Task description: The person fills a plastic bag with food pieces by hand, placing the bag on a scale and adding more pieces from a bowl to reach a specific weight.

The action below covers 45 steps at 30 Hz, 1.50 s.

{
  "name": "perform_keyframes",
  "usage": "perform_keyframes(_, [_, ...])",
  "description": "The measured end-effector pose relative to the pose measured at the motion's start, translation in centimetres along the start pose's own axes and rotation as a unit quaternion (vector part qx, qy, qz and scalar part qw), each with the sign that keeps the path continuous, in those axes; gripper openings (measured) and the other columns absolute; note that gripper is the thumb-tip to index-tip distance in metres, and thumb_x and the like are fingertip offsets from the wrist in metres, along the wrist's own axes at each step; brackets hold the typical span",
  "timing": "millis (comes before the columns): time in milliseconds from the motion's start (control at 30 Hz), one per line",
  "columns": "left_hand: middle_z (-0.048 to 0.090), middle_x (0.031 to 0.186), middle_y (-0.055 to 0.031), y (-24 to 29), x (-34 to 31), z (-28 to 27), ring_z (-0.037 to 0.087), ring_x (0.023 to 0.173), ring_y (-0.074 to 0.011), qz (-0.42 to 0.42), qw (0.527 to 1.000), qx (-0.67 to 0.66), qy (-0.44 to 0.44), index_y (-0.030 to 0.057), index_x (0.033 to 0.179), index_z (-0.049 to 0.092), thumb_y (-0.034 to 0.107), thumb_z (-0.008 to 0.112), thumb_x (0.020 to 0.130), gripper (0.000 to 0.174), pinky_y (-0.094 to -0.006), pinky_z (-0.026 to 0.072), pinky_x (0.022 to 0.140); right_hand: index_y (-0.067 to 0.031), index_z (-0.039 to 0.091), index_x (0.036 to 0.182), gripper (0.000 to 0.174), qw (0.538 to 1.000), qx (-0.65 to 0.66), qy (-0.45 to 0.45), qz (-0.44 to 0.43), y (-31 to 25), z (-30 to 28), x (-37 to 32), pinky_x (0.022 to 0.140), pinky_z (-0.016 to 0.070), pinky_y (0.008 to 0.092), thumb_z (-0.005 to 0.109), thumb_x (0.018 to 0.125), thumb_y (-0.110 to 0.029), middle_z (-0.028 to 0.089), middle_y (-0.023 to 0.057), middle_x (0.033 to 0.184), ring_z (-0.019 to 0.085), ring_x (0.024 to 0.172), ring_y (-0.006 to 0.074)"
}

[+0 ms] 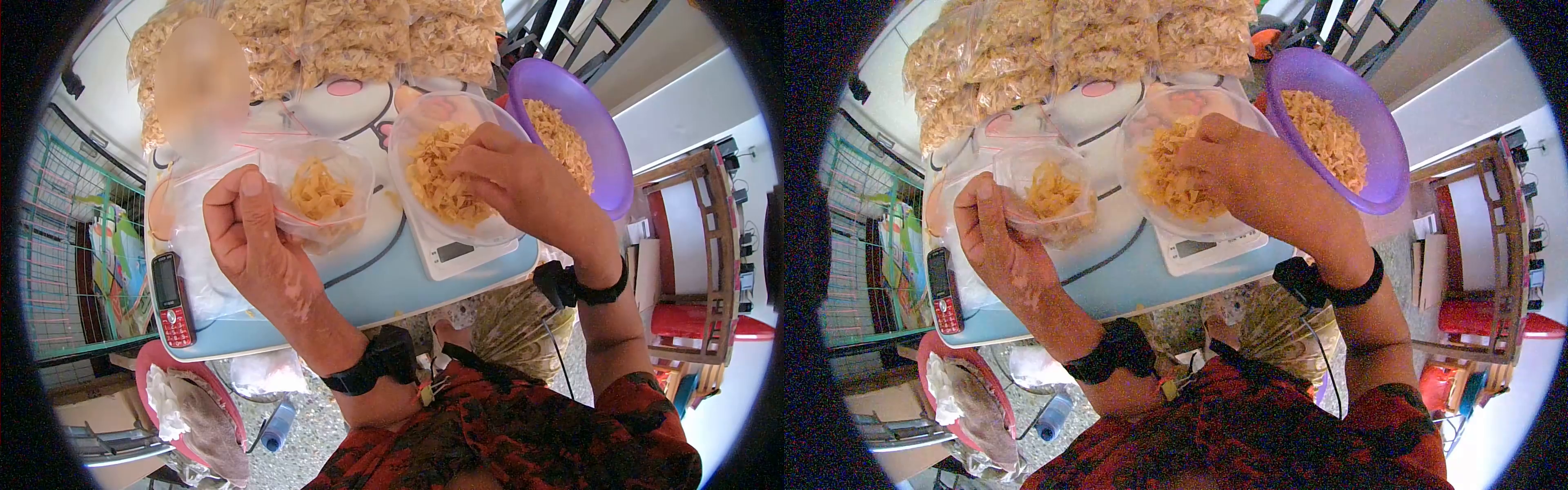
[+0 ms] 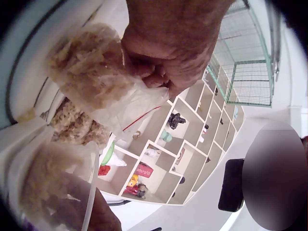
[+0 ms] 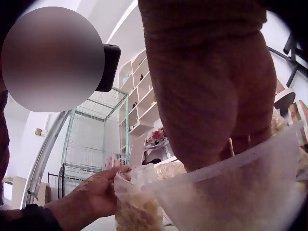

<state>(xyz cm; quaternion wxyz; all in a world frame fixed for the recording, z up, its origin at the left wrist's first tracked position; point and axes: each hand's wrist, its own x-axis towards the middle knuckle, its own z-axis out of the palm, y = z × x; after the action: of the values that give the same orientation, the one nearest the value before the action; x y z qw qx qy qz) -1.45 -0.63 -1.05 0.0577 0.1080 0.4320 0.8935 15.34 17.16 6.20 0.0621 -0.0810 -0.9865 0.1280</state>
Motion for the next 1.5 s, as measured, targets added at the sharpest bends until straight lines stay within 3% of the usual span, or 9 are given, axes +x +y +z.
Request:
perform_keyframes(100, [0.061, 0.085, -0.0005, 0.1, 0.0, 0.1, 0.055, 0.074, -0.0054, 0.0, 1.0, -0.002, 0.008, 0.0031, 0.097, 0.059, 0.011, 0.066, 0.089, 0.013, -0.0179, 0.0449, 0.066, -0.0057, 0.062, 0.104, 0.02, 0.998, 0.025, 0.058, -0.023, 1.2, 0.1, -0.2, 0.074, 0.0509, 0.0325, 0.06, 0.085, -0.002, 0.06, 0.009, 0.096, 0.062, 0.085, 0.025])
perform_keyframes(200, [0.051, 0.069, 0.0019, 0.1, 0.0, 0.7, 0.045, 0.06, -0.006, 0.011, 0.999, 0.021, 0.028, 0.005, 0.097, 0.059, 0.014, 0.063, 0.092, 0.011, -0.0193, 0.0384, 0.052, -0.0024, 0.061, 0.102, 0.014, 0.981, 0.16, 0.074, 0.084, 1.8, -0.2, -0.5, 0.069, 0.0517, 0.0261, 0.057, 0.089, -0.002, 0.063, 0.0056, 0.094, 0.062, 0.079, 0.0154])
perform_keyframes(300, [0.06, 0.084, -0.0005, -0.1, 0.0, 0.1, 0.055, 0.073, -0.0055, 0.005, 1.0, -0.006, -0.001, 0.0035, 0.097, 0.059, 0.012, 0.067, 0.089, 0.014, -0.0175, 0.0446, 0.065, -0.0026, 0.062, 0.102, 0.015, 0.888, 0.418, 0.122, 0.149, 2.3, -0.3, -0.8, 0.069, 0.0529, 0.0254, 0.062, 0.09, -0.011, 0.064, 0.0049, 0.09, 0.063, 0.079, 0.0136])
perform_keyframes(500, [0.056, 0.08, 0.002, 0.0, -0.1, 0.3, 0.05, 0.069, -0.005, 0.002, 1.0, -0.015, 0.019, 0.0045, 0.097, 0.059, 0.015, 0.067, 0.089, 0.015, -0.0179, 0.042, 0.061, -0.0002, 0.061, 0.108, 0.018, 0.705, 0.671, 0.157, 0.167, 2.9, -0.9, -0.9, 0.073, 0.0573, 0.0235, 0.059, 0.092, -0.009, 0.066, 0.0075, 0.099, 0.066, 0.083, 0.0144])
perform_keyframes(700, [0.057, 0.081, 0.0016, 0.4, -0.2, -0.2, 0.05, 0.07, -0.005, -0.012, 0.995, -0.084, -0.044, 0.0037, 0.098, 0.059, 0.013, 0.064, 0.09, 0.013, -0.0187, 0.0416, 0.062, 0.0, 0.06, 0.11, 0.019, 0.659, 0.718, 0.143, 0.172, 2.5, -1.1, -0.8, 0.076, 0.0587, 0.0255, 0.058, 0.093, -0.008, 0.066, 0.0091, 0.101, 0.065, 0.091, 0.015])
perform_keyframes(1000, [0.058, 0.084, 0.0012, -0.1, -0.2, 0.5, 0.05, 0.071, -0.0044, -0.03, 0.999, -0.036, -0.017, 0.0028, 0.098, 0.059, 0.01, 0.065, 0.09, 0.012, -0.0177, 0.0407, 0.062, 0.0005, 0.059, 0.112, 0.02, 0.816, 0.549, 0.16, 0.079, -3.7, -1.5, 2.3, 0.072, 0.0554, 0.0236, 0.057, 0.093, -0.005, 0.065, 0.0069, 0.101, 0.064, 0.088, 0.0135])
perform_keyframes(1200, [0.054, 0.072, -0.0005, -0.3, 0.0, 0.6, 0.046, 0.057, -0.0066, 0.004, 1.0, 0.004, -0.012, 0.0029, 0.099, 0.058, 0.013, 0.062, 0.091, 0.013, -0.0197, 0.0366, 0.048, -0.0033, 0.063, 0.099, 0.013, 0.968, 0.168, 0.175, -0.057, -6.6, 0.5, 5.6, 0.067, 0.0508, 0.0293, 0.058, 0.088, -0.005, 0.063, 0.008, 0.088, 0.063, 0.078, 0.0177])
perform_keyframes(1400, [0.054, 0.071, 0.001, 0.8, -0.2, 0.6, 0.046, 0.057, -0.006, -0.024, 0.998, 0.044, -0.032, 0.0033, 0.099, 0.059, 0.012, 0.062, 0.091, 0.012, -0.0197, 0.0349, 0.046, -0.0043, 0.062, 0.089, 0.008, 0.989, 0.067, 0.113, -0.074, -7.6, 1.6, 6.7, 0.065, 0.0445, 0.0414, 0.06, 0.082, -0.008, 0.058, 0.0132, 0.08, 0.058, 0.073, 0.0332])
perform_keyframes(1500, [0.054, 0.071, 0.0013, 1.1, -0.3, 0.5, 0.046, 0.057, -0.0056, -0.042, 0.997, 0.045, -0.049, 0.0035, 0.099, 0.059, 0.012, 0.061, 0.091, 0.012, -0.0189, 0.0339, 0.045, -0.003, 0.06, 0.085, 0.008, 0.991, 0.023, 0.107, -0.077, -8.2, 1.3, 7.1, 0.064, 0.0449, 0.041, 0.06, 0.081, -0.01, 0.058, 0.0126, 0.077, 0.059, 0.073, 0.0321])
